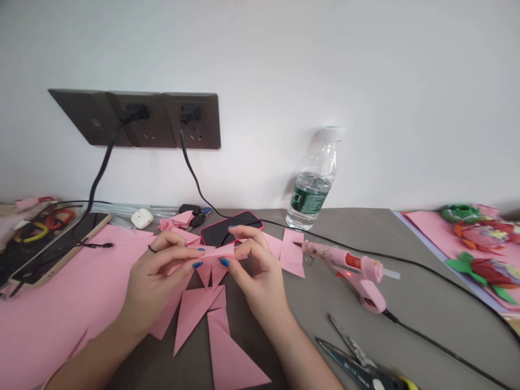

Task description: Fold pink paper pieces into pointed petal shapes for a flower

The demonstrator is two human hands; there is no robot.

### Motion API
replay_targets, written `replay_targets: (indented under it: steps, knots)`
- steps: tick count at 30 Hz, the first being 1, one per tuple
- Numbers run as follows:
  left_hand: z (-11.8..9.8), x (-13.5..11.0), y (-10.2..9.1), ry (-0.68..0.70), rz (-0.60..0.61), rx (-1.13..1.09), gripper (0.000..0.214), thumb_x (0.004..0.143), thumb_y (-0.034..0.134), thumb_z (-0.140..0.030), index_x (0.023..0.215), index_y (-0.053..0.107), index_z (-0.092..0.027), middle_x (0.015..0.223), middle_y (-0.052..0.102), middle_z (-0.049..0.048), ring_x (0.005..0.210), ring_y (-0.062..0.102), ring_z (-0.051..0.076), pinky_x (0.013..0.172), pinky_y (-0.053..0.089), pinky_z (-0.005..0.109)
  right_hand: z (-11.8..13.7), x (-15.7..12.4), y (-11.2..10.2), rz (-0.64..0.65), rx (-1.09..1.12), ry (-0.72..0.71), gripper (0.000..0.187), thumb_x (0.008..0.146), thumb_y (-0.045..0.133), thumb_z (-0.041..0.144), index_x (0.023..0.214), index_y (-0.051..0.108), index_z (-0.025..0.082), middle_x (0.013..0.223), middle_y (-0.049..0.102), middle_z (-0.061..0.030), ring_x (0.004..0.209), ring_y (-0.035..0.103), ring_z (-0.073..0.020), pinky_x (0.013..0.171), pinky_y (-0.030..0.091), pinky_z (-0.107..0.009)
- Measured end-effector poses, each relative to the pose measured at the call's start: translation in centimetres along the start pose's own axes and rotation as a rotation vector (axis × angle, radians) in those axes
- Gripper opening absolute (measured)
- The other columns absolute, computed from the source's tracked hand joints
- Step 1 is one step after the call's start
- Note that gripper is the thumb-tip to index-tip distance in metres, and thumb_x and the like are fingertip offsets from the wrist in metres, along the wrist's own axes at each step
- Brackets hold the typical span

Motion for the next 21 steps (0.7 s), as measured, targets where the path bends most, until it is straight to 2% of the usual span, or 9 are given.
replay_targets:
  steps: [2,5,9,12,14,17,21]
  knots:
    - [0.06,0.0,0.13,0.021,0.001,0.005,0.012,0.082,0.076,-0.019,0.089,0.081,-0.027,0.089,0.061,0.0023,0.088,0.064,0.017,0.08,0.056,0.028,0.1,-0.04,0.27,0.034,0.052,0.032,0.02,0.09,0.07,0.029,0.073,0.062,0.023,0.109,0.066,-0.0064,0.105,0.06,-0.0233,0.093,0.044,-0.039]
    - [0.04,-0.17,0.43,-0.01,0.059,-0.065,0.015,0.085,0.073,-0.015,0.089,0.081,-0.027,0.087,0.066,0.002,0.085,0.065,0.016,0.079,0.056,0.027,0.35,-0.09,0.68,0.052,0.112,0.061,0.023,0.091,0.069,0.034,0.074,0.061,0.022,0.09,0.068,-0.0048,0.088,0.063,-0.0207,0.081,0.048,-0.035]
    - [0.15,-0.46,0.62,-0.189,0.109,-0.113,0.014,0.086,0.072,-0.016,0.089,0.081,-0.027,0.083,0.073,0.0012,0.08,0.067,0.015,0.079,0.057,0.025,0.22,-0.13,0.83,0.001,0.178,0.144,0.022,0.087,0.074,0.037,0.081,0.057,0.023,0.077,0.066,-0.0008,0.074,0.061,-0.018,0.069,0.047,-0.03]
    - [0.37,-0.61,0.63,-0.324,0.105,-0.141,0.01,0.083,0.076,-0.023,0.091,0.081,-0.024,0.088,0.076,0.0025,0.085,0.069,0.017,0.079,0.059,0.025,0.0,-0.08,0.72,-0.004,0.145,0.195,0.022,0.084,0.076,0.038,0.089,0.06,0.024,0.077,0.065,-0.0002,0.071,0.059,-0.0171,0.067,0.046,-0.029]
    - [0.58,-0.69,0.65,-0.399,0.09,-0.192,0.013,0.081,0.077,-0.026,0.093,0.08,-0.023,0.089,0.077,0.0025,0.084,0.071,0.017,0.073,0.061,0.024,-0.13,-0.05,0.66,0.021,0.105,0.225,0.02,0.084,0.075,0.04,0.088,0.065,0.022,0.079,0.064,-0.0018,0.072,0.058,-0.0174,0.067,0.046,-0.029]
    - [0.74,-0.73,0.76,-0.444,0.085,-0.236,0.012,0.08,0.077,-0.026,0.091,0.079,-0.022,0.088,0.078,0.0018,0.078,0.072,0.016,0.068,0.062,0.022,-0.31,-0.03,0.51,0.021,0.118,0.269,0.021,0.084,0.074,0.04,0.082,0.066,0.021,0.079,0.063,-0.0019,0.072,0.057,-0.017,0.066,0.045,-0.029]
    - [0.81,-0.69,0.88,-0.503,0.084,-0.258,0.01,0.08,0.076,-0.024,0.088,0.081,-0.022,0.087,0.081,0.0017,0.075,0.075,0.016,0.067,0.063,0.02,-0.53,0.0,0.47,0.015,0.175,0.304,0.02,0.084,0.075,0.039,0.085,0.066,0.022,0.081,0.063,-0.0016,0.074,0.057,-0.0161,0.067,0.046,-0.027]
Point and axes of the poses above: each hand's wrist, its own x-axis towards the middle knuckle, its own y-axis out of the palm, z = x × y, the point moved 3 cm from there along x, towards the middle knuckle
